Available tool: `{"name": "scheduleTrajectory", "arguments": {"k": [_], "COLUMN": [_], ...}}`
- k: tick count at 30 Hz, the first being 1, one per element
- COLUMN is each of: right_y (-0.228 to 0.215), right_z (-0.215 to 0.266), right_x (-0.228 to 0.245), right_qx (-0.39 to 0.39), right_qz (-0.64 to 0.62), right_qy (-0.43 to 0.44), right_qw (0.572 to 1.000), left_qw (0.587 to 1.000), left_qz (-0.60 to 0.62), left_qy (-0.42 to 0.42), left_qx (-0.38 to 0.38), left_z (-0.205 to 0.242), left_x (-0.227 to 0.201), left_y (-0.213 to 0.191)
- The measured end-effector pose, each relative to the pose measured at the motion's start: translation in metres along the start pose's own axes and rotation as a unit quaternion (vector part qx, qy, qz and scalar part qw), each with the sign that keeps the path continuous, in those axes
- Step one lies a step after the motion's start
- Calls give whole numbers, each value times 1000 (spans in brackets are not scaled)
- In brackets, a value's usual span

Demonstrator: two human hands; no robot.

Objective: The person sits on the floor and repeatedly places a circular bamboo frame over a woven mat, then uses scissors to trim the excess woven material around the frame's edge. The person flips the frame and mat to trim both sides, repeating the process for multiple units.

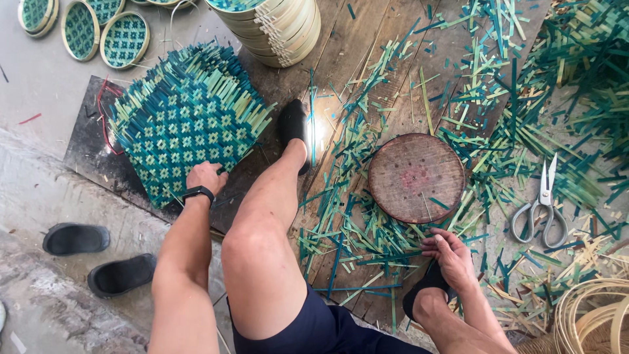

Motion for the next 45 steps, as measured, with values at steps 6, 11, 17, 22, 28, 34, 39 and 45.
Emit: {"name": "scheduleTrajectory", "arguments": {"k": [6, 11, 17, 22, 28, 34, 39, 45], "right_y": [9, 4, 12, 14, -33, -43, -49, -59], "right_z": [-1, -1, 5, 7, 22, -22, -40, -38], "right_x": [1, 4, 6, 44, 116, 109, 109, 126], "right_qx": [10, 11, 0, -50, 17, -74, -83, -121], "right_qz": [3, -5, 18, 26, -262, -15, -52, 29], "right_qy": [9, 0, 3, 2, 3, 56, 38, -4], "right_qw": [1000, 1000, 1000, 998, 965, 996, 994, 992], "left_qw": [992, 937, 948, 899, 728, 815, 906, 845], "left_qz": [66, 151, 77, 154, 136, 283, 396, 483], "left_qy": [-13, -19, 140, 357, 672, 504, 125, 107], "left_qx": [-106, -315, -274, -202, -7, 33, 86, 203], "left_z": [11, 14, 88, 144, 144, 100, -6, -14], "left_x": [15, -1, -106, -254, -376, -377, -346, -348], "left_y": [-19, -118, -299, -285, -98, 36, 74, 88]}}
Point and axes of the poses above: each hand's wrist, its own z-axis away from the middle knuckle, its own y-axis out of the palm, x = y × z, the point moved 2 cm from there along -z, towards the middle knuckle, and after that the axes turned 4 degrees about y, right-handed, at the moved point
